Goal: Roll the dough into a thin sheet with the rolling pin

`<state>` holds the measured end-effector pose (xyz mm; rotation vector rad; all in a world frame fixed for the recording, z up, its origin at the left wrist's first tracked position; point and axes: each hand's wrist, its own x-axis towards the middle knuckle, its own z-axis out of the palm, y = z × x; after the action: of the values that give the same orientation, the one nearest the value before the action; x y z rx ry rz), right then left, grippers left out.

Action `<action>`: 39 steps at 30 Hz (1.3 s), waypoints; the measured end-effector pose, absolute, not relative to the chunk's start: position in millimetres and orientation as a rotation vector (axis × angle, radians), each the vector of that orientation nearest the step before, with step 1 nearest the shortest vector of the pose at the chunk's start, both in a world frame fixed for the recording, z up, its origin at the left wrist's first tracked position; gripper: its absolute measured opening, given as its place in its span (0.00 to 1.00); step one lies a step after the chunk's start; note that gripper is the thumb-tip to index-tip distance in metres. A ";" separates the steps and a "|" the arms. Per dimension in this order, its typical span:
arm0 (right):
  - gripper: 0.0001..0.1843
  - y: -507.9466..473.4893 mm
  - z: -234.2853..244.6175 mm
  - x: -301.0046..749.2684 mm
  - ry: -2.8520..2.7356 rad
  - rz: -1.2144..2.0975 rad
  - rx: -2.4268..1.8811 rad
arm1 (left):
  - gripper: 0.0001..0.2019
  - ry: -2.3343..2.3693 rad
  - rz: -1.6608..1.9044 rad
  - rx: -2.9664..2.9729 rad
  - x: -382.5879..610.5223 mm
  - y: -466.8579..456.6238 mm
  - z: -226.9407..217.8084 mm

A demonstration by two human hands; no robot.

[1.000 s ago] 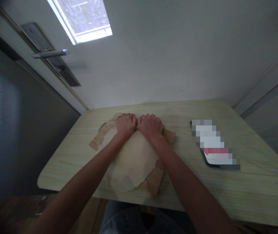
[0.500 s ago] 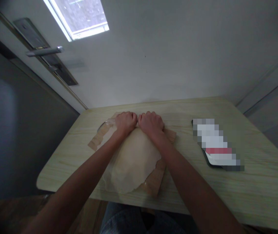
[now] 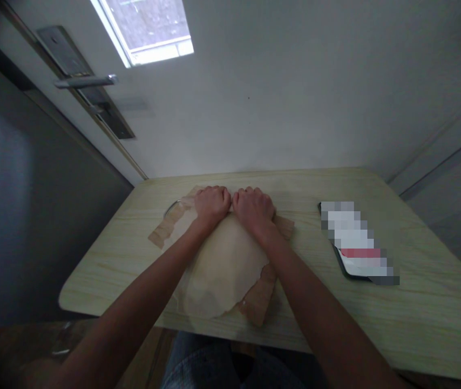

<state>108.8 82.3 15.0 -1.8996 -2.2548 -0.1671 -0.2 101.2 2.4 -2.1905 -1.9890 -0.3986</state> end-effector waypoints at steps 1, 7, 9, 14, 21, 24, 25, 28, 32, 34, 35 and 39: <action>0.23 81.3 14.3 108.6 -2.255 -0.176 -1.892 | 0.20 -1.984 -0.408 -2.196 -0.6 100.2 2.3; 0.22 76.9 10.3 107.2 -2.243 -0.236 -1.878 | 0.19 -1.958 -0.450 -2.201 -1.6 97.7 1.6; 0.22 76.6 10.0 106.6 -2.241 -0.253 -1.896 | 0.19 -1.956 -0.466 -2.196 -1.6 97.8 0.8; 0.23 78.0 10.0 105.6 -2.234 -0.268 -1.957 | 0.19 -1.958 -0.499 -2.215 -1.0 99.1 -1.3; 0.25 79.3 7.9 105.4 -2.230 -0.348 -1.983 | 0.20 -1.967 -0.565 -2.271 -1.3 99.8 -2.2; 0.25 82.2 6.9 107.0 -2.252 -0.318 -1.986 | 0.20 -1.956 -0.580 -2.300 -2.3 98.5 -1.9; 0.25 84.1 6.8 107.8 -2.265 -0.297 -1.979 | 0.20 -1.954 -0.579 -2.305 -2.4 98.5 -1.5; 0.23 91.7 8.1 110.2 -2.310 -0.191 -1.949 | 0.21 -1.972 -0.535 -2.325 -1.7 101.1 0.4; 0.23 101.2 12.0 111.9 -2.351 -0.051 -1.983 | 0.21 -2.024 -0.508 -2.292 0.7 108.5 1.7; 0.23 103.7 13.8 112.1 -2.369 -0.056 -2.008 | 0.21 -2.039 -0.500 -2.285 1.7 111.5 1.7; 0.24 104.3 14.5 112.1 -2.375 -0.065 -2.018 | 0.21 -2.043 -0.492 -2.284 2.0 112.3 1.8; 0.24 102.1 17.2 111.4 -2.374 -0.039 -2.030 | 0.20 -2.049 -0.458 -2.258 2.5 111.1 4.8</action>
<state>111.4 102.1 17.2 -2.0295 -2.3738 -0.0389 2.5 111.1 4.8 -2.2576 -2.0490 -0.4581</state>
